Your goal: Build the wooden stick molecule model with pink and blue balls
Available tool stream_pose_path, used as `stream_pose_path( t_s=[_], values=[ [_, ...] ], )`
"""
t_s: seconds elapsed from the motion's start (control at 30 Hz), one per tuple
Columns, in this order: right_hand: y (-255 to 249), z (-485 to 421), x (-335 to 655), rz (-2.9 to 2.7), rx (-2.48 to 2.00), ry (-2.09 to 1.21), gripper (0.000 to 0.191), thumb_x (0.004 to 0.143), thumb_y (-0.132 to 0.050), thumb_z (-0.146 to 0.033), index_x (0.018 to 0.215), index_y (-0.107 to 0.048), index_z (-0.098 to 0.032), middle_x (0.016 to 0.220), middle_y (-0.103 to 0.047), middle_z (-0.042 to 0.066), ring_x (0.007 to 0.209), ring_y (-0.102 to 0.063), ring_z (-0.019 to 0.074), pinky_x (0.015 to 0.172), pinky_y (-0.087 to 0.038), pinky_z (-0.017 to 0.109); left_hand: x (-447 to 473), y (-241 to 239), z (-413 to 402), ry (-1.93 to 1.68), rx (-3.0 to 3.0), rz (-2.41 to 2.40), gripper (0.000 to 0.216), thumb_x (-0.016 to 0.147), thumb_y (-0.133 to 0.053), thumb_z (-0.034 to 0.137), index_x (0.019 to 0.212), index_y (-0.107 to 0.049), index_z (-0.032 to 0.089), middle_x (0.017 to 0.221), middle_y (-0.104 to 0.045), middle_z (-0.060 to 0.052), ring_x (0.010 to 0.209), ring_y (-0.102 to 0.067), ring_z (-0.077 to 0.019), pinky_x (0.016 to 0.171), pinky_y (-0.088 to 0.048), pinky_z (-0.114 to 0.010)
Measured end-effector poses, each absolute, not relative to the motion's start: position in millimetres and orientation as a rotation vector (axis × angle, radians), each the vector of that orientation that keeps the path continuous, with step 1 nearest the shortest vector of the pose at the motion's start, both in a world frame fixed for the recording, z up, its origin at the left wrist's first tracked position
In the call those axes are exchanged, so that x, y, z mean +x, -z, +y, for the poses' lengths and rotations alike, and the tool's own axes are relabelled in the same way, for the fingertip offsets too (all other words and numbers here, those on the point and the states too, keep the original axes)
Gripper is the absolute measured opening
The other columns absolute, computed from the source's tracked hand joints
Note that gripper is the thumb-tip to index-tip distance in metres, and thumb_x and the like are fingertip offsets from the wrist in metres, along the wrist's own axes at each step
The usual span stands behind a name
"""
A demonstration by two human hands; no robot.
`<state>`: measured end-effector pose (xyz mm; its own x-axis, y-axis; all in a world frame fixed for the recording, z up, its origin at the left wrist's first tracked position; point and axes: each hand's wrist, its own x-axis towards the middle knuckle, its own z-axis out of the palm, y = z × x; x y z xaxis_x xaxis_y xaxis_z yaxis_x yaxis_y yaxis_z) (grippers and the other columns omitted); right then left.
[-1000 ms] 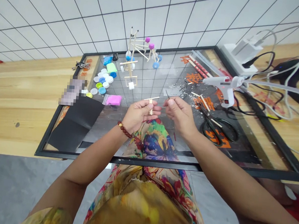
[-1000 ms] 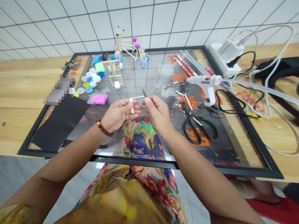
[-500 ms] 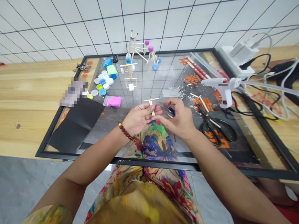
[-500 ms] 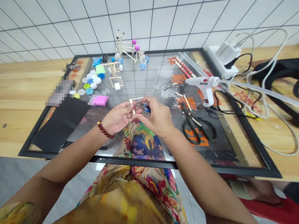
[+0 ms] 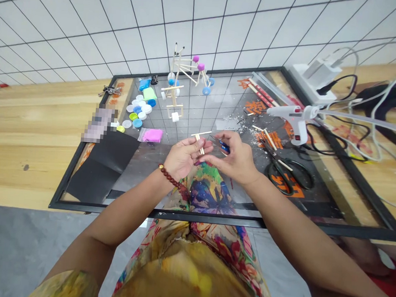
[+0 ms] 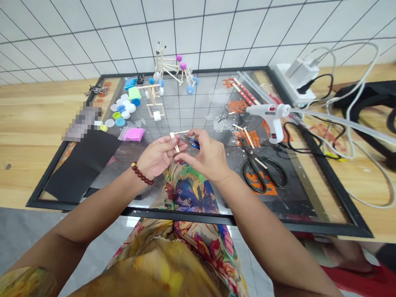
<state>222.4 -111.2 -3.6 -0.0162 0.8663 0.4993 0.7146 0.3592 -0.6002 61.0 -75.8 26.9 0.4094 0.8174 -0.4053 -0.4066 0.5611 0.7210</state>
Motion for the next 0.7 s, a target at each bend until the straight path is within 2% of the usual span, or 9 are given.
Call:
stream_pose_path(
  t_s=[0.2,0.43,0.53,0.63,0.7],
  values=[
    [4,-113,222,-1.813,-1.396,-0.172,0.052,0.076,-0.067,-0.057,0.113,-0.056,-0.021,0.099,-0.072,0.010,0.082,-0.071,0.0262,0.073,-0.054,0.036,59,-27,-75,-0.777,0.584,0.795,0.008,0.082,-0.068,0.014,0.075,-0.066,0.013,0.067,-0.068,-0.002,0.064,-0.065,-0.0101,0.067,-0.050,-0.023],
    [8,-115,220,-1.710,-1.428,-0.205,0.055,0.074,-0.069,-0.058,0.111,-0.057,-0.020,0.097,-0.071,0.010,0.082,-0.070,0.0275,0.073,-0.054,0.039,63,-27,-79,-0.781,0.637,0.841,0.008,0.077,-0.075,0.017,0.076,-0.069,0.012,0.069,-0.071,-0.002,0.060,-0.063,-0.0079,0.063,-0.048,-0.021],
    [5,-113,220,-1.649,-1.417,-0.326,0.057,0.068,-0.075,-0.057,0.111,-0.058,-0.022,0.098,-0.070,0.008,0.085,-0.068,0.0251,0.072,-0.054,0.036,63,-29,-80,-0.818,0.656,0.859,0.011,0.075,-0.077,0.019,0.077,-0.068,0.012,0.072,-0.072,-0.004,0.066,-0.067,-0.0113,0.065,-0.050,-0.023],
    [-4,-110,221,-1.555,-1.333,-0.581,0.061,0.062,-0.081,-0.055,0.108,-0.061,-0.021,0.083,-0.066,0.002,0.071,-0.063,0.0173,0.063,-0.051,0.030,61,-31,-80,-0.869,0.703,0.882,0.017,0.071,-0.081,0.021,0.077,-0.068,0.013,0.073,-0.073,-0.006,0.073,-0.070,-0.0162,0.069,-0.052,-0.027],
    [-12,-109,221,-1.469,-1.285,-0.754,0.051,0.066,-0.079,-0.055,0.102,-0.065,-0.020,0.066,-0.058,-0.003,0.057,-0.054,0.0118,0.056,-0.047,0.027,60,-32,-81,-0.868,0.745,0.888,0.020,0.068,-0.083,0.023,0.077,-0.069,0.013,0.073,-0.073,-0.005,0.073,-0.071,-0.0158,0.073,-0.054,-0.028]
  ],
)
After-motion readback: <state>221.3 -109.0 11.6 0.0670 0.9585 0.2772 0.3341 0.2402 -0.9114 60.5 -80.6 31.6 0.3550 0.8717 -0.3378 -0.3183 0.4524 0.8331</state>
